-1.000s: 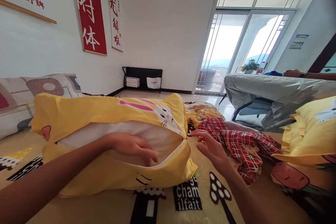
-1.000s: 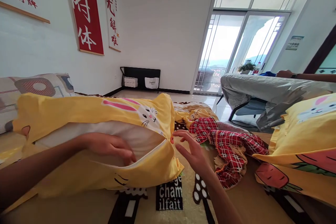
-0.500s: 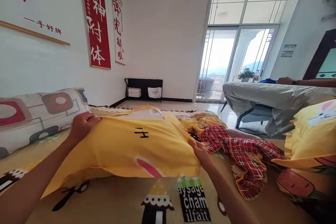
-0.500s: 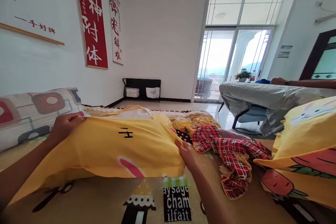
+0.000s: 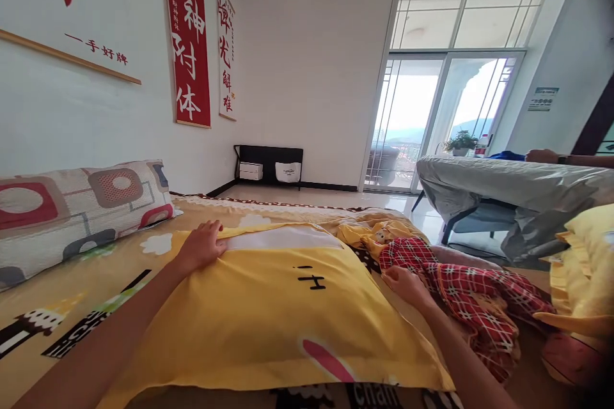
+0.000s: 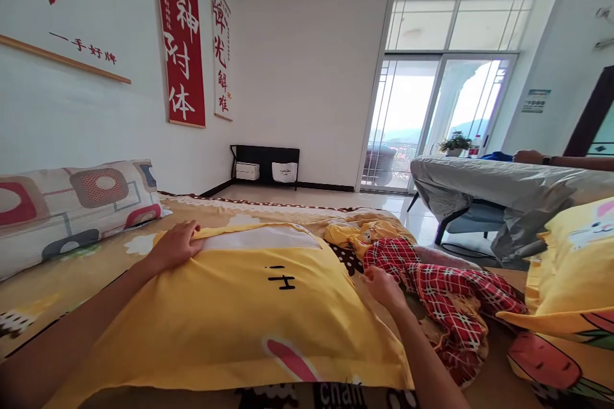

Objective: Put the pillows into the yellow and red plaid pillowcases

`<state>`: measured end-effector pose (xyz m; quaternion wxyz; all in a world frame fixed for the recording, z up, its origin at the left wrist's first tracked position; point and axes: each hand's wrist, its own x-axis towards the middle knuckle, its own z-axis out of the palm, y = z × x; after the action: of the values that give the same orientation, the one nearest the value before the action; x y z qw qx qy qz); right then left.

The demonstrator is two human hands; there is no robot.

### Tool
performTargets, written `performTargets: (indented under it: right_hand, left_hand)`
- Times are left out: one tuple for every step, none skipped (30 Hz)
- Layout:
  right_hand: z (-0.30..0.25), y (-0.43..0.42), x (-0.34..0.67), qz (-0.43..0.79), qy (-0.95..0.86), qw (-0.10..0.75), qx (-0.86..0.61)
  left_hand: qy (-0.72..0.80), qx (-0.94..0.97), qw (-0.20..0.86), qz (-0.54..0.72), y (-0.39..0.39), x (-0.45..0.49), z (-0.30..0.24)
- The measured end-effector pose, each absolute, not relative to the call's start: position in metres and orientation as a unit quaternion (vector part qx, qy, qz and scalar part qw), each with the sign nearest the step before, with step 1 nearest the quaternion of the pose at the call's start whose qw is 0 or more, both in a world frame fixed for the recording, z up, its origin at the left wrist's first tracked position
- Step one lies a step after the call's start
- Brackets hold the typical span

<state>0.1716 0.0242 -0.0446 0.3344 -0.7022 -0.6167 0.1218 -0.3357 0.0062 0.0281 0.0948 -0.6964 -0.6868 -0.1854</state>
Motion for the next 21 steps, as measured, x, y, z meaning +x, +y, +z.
performTargets:
  right_hand:
    - [-0.034, 0.035, 0.155, 0.108, -0.630, 0.331, -0.695]
    - [-0.026, 0.045, 0.138, 0.102, -0.642, 0.325, -0.687]
    - [-0.019, 0.053, 0.120, 0.100, -0.651, 0.316, -0.682]
    - [-0.015, 0.060, 0.103, 0.097, -0.658, 0.304, -0.682]
    - [-0.013, 0.064, 0.089, 0.094, -0.660, 0.290, -0.686]
    - [-0.013, 0.066, 0.077, 0.090, -0.658, 0.274, -0.695]
    - [-0.016, 0.067, 0.068, 0.087, -0.652, 0.260, -0.707]
    - [-0.019, 0.067, 0.062, 0.084, -0.644, 0.246, -0.720]
    - [-0.023, 0.065, 0.059, 0.081, -0.634, 0.234, -0.732]
    - [-0.027, 0.063, 0.059, 0.080, -0.626, 0.224, -0.743]
    - [-0.029, 0.061, 0.060, 0.080, -0.619, 0.217, -0.750]
    - [-0.030, 0.059, 0.063, 0.080, -0.615, 0.214, -0.755]
    - [-0.029, 0.057, 0.065, 0.080, -0.612, 0.216, -0.756]
    - [-0.026, 0.056, 0.067, 0.081, -0.613, 0.223, -0.753]
    - [-0.023, 0.055, 0.068, 0.081, -0.617, 0.235, -0.747]
    - [-0.018, 0.055, 0.068, 0.083, -0.624, 0.248, -0.736]
    - [-0.014, 0.055, 0.066, 0.085, -0.634, 0.260, -0.724]
    - [-0.010, 0.055, 0.062, 0.088, -0.643, 0.267, -0.713]
    - [-0.006, 0.054, 0.058, 0.091, -0.650, 0.268, -0.705]
    - [-0.003, 0.054, 0.054, 0.093, -0.652, 0.265, -0.705]
    - [0.000, 0.053, 0.051, 0.092, -0.647, 0.258, -0.711]
  left_hand:
    - [-0.692, -0.697, 0.096, -0.162, 0.013, -0.336, 0.030]
    - [-0.700, -0.695, 0.087, -0.140, 0.019, -0.337, 0.031]
    - [-0.712, -0.688, 0.069, -0.121, 0.025, -0.340, 0.029]
    - [-0.727, -0.676, 0.050, -0.110, 0.029, -0.345, 0.026]
    - [-0.742, -0.661, 0.036, -0.105, 0.032, -0.352, 0.022]
    - [-0.757, -0.645, 0.030, -0.103, 0.032, -0.359, 0.017]
    - [-0.772, -0.627, 0.024, -0.103, 0.031, -0.367, 0.012]
    - [-0.784, -0.612, 0.017, -0.105, 0.028, -0.373, 0.006]
    - [-0.791, -0.602, 0.013, -0.108, 0.024, -0.378, 0.001]
    - [-0.793, -0.598, 0.011, -0.114, 0.019, -0.381, -0.003]
    - [-0.791, -0.599, 0.013, -0.124, 0.014, -0.381, -0.007]
    - [-0.787, -0.602, 0.021, -0.136, 0.009, -0.379, -0.009]
    - [-0.782, -0.604, 0.032, -0.150, 0.005, -0.376, -0.009]
    - [-0.777, -0.605, 0.046, -0.166, 0.002, -0.371, -0.007]
    - [-0.773, -0.604, 0.061, -0.183, -0.001, -0.367, -0.002]
    - [-0.770, -0.602, 0.075, -0.198, -0.002, -0.362, 0.005]
    - [-0.765, -0.599, 0.090, -0.218, -0.004, -0.357, 0.015]
    - [-0.759, -0.593, 0.104, -0.249, -0.005, -0.353, 0.026]
    - [-0.746, -0.586, 0.117, -0.293, -0.007, -0.348, 0.038]
    - [-0.726, -0.578, 0.130, -0.348, -0.010, -0.343, 0.051]
    - [-0.698, -0.569, 0.140, -0.412, -0.015, -0.337, 0.064]
